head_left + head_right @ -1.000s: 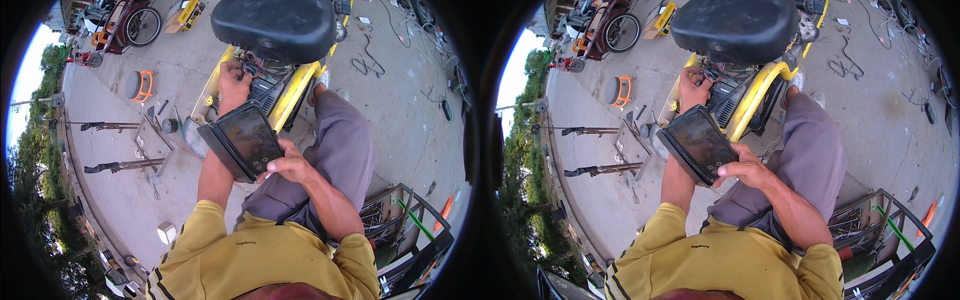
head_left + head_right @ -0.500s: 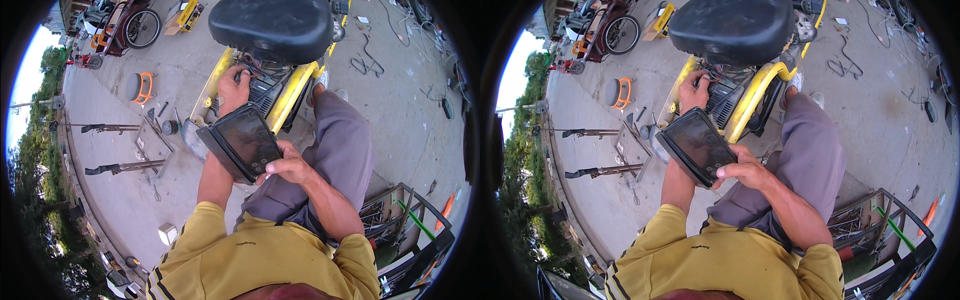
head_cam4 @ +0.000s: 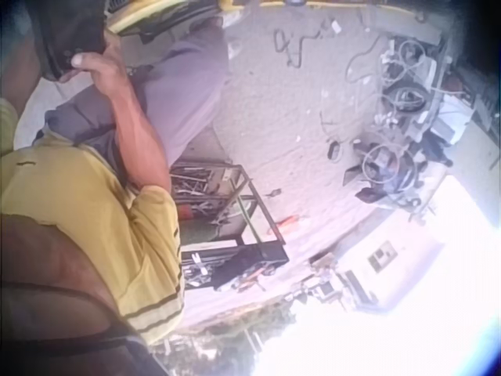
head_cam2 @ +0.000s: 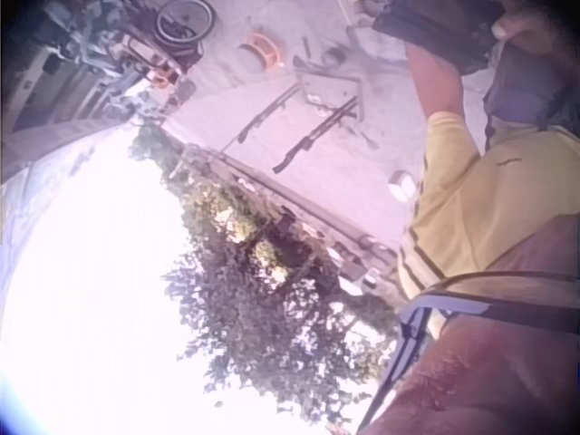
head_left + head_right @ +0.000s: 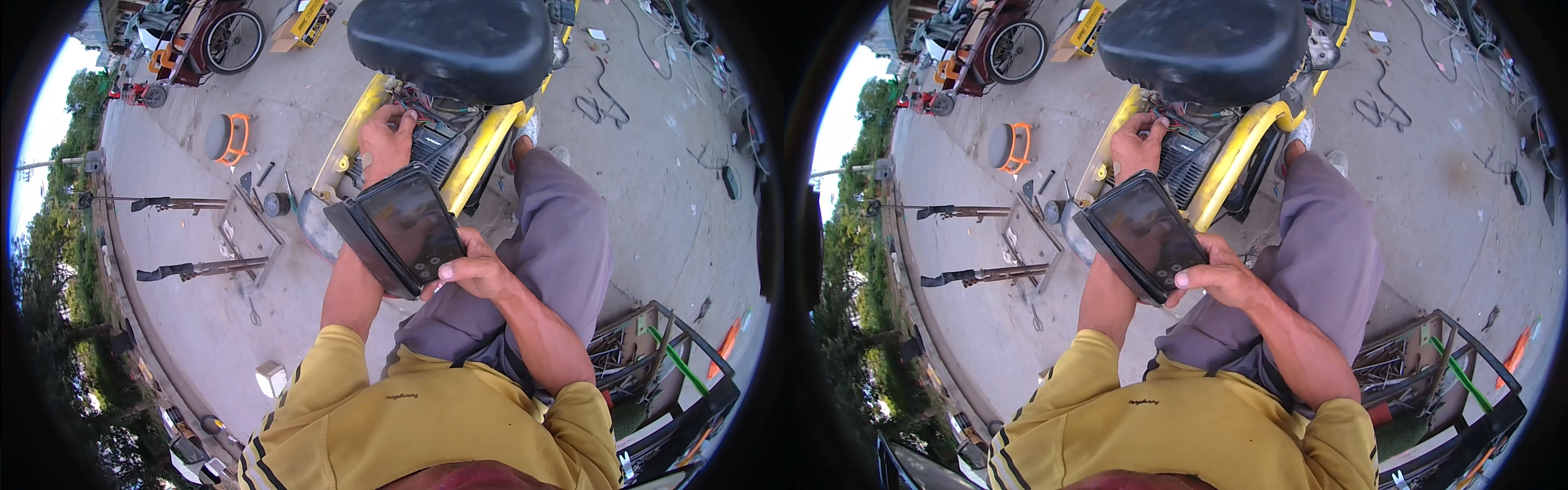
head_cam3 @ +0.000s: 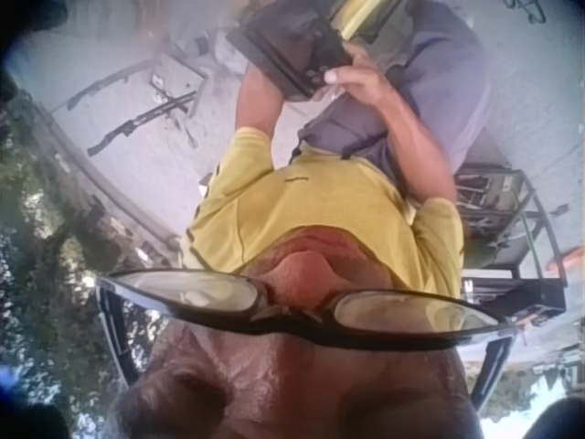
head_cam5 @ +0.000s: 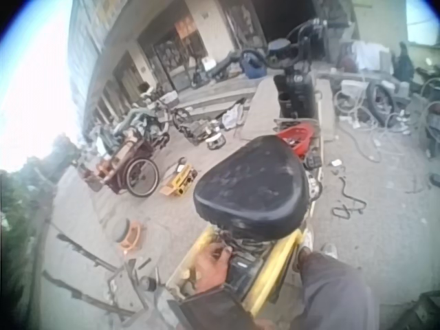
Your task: The person sits on the ground and works on the wiring of a yellow scooter. They hold a black device in one hand while manipulating wires with the other, then place the device on the seat and continue adjusting the wires with both hands.
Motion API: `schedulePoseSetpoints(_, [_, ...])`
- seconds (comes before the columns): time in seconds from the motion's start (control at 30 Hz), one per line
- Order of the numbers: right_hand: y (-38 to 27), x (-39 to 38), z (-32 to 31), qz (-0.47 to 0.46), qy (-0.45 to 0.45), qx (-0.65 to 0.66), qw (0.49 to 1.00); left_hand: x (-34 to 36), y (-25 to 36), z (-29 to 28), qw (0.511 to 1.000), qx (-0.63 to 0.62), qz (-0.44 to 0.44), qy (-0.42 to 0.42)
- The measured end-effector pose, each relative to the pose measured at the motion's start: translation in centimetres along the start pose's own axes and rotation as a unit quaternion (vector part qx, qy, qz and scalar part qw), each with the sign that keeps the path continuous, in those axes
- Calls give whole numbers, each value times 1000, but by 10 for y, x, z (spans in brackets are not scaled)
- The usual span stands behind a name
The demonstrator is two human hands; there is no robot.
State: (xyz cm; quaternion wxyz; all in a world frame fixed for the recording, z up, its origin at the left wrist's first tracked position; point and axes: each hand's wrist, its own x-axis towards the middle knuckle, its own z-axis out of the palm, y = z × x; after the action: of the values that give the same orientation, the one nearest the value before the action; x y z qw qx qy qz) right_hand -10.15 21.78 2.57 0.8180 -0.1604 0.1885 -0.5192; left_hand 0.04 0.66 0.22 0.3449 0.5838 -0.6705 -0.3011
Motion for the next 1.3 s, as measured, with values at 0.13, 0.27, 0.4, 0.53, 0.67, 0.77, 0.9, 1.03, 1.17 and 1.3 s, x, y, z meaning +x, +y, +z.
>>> schedulePoseSetpoints(0.13, [0,0,0,-4,0,-7,1000,0,-3,0,1000,16,-4,-1])
schedulePoseSetpoints(0.27, [1,0,0,-6,4,-13,1000,0,-5,1,1000,-11,-4,-6])
schedulePoseSetpoints(0.4, [-1,-1,2,-5,3,-10,1000,-1,-3,1,999,-36,-19,-11])
schedulePoseSetpoints(0.53, [0,0,1,-4,3,-10,1000,-1,-9,2,997,-68,-10,-22])
schedulePoseSetpoints(0.67, [1,0,0,-4,-2,-10,1000,1,-17,3,996,-82,-12,-40])
schedulePoseSetpoints(0.77, [1,0,0,-4,-3,-10,1000,1,-17,3,992,-106,-29,-54])
schedulePoseSetpoints(0.9, [3,0,-2,-6,-12,-8,1000,0,-14,2,992,-108,-36,-57])
schedulePoseSetpoints(1.03, [1,0,0,-11,-8,-5,1000,2,-17,5,993,-110,-11,-43])
schedulePoseSetpoints(1.17, [-2,-3,1,-11,-17,3,1000,4,-24,9,992,-118,-10,-44])
schedulePoseSetpoints(1.3, [-1,-5,-3,-13,-14,-9,1000,0,-20,7,990,-117,-44,-64])
